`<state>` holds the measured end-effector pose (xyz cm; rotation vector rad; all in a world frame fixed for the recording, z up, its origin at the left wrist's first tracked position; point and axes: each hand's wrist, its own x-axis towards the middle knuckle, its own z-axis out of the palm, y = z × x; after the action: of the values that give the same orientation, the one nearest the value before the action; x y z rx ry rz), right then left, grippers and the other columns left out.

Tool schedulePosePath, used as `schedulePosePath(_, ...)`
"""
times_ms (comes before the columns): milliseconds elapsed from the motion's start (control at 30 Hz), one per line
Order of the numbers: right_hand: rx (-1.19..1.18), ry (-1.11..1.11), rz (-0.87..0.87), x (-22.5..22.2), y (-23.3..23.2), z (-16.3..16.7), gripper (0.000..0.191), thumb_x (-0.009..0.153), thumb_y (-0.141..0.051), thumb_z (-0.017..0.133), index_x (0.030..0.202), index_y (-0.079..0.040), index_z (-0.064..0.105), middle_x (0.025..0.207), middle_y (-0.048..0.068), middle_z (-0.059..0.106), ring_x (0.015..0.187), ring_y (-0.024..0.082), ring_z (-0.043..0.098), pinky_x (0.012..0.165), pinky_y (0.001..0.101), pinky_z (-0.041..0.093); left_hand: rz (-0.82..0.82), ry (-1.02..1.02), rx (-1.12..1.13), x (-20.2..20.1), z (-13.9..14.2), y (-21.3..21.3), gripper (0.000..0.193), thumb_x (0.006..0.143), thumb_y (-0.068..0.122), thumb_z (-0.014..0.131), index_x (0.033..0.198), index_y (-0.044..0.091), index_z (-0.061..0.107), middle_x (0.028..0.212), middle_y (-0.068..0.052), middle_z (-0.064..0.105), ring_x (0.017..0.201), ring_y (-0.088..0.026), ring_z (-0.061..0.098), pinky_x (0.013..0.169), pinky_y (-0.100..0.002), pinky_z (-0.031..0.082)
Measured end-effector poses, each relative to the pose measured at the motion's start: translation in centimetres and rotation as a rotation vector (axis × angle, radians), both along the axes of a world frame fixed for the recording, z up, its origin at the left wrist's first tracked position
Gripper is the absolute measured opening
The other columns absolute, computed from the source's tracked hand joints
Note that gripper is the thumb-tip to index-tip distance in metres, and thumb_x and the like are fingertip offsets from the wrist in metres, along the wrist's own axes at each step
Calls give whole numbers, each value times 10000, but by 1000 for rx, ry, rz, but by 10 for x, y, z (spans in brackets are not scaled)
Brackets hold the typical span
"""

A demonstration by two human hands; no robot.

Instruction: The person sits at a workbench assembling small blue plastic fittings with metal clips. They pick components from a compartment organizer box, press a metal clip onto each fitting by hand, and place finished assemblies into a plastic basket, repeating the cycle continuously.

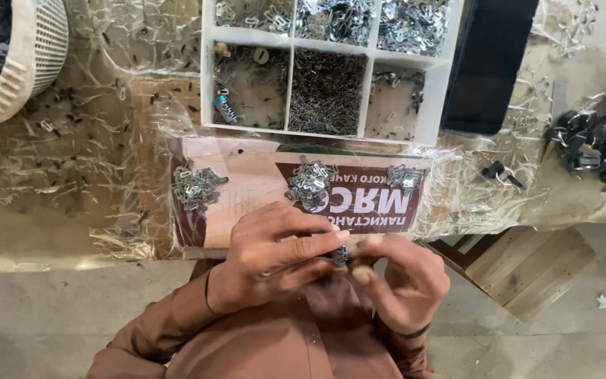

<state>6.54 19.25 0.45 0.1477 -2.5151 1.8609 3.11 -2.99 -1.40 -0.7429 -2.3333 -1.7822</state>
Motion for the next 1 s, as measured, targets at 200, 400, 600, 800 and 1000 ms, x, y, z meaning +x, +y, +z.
schedulePosePath(200, -463, -438, -67, 13, 7, -23, 252, 903, -2, 770, 1131, 17, 666, 941, 135, 743, 824, 137, 698, 714, 260, 573, -109, 11, 19, 2, 3, 13, 425, 869, -9, 791, 1282, 16, 698, 1117, -105, 743, 979, -275, 774, 836, -355, 641)
schedulePosePath(400, 368, 120, 13, -17, 79, -29, 296, 1019, -272, 692, 1206, -43, 709, 1160, 109, 729, 1008, 262, 732, 868, 359, 582, -24, -177, 43, 4, 7, 28, 275, 858, 8, 780, 1131, 34, 763, 981, -109, 788, 841, -192, 783, 721, -273, 622)
schedulePosePath(600, 1127, 315, -359, -62, 115, -33, 239, 1136, -251, 663, 1235, -41, 723, 1445, 196, 572, 1473, 420, 392, 1222, 524, 361, 22, -389, 111, -5, 9, 32, 226, 846, 40, 809, 1070, 46, 776, 1028, -118, 800, 924, -219, 799, 835, -303, 622)
schedulePosePath(800, -310, 237, -470, -35, 82, -31, 154, 981, -134, 729, 1112, -53, 734, 989, 47, 695, 912, 189, 619, 882, 341, 514, -20, -515, 282, -13, 8, 34, 184, 892, -16, 758, 1071, 22, 773, 988, -111, 788, 908, -216, 762, 830, -303, 595)
schedulePosePath(1000, -26, 200, -201, -10, 28, -19, 243, 835, -63, 823, 1059, -5, 748, 879, 70, 695, 831, 152, 581, 787, 280, 441, -33, -456, 312, -11, 9, 34, 176, 947, -8, 752, 1122, 9, 752, 1022, -110, 788, 934, -184, 778, 840, -289, 609)
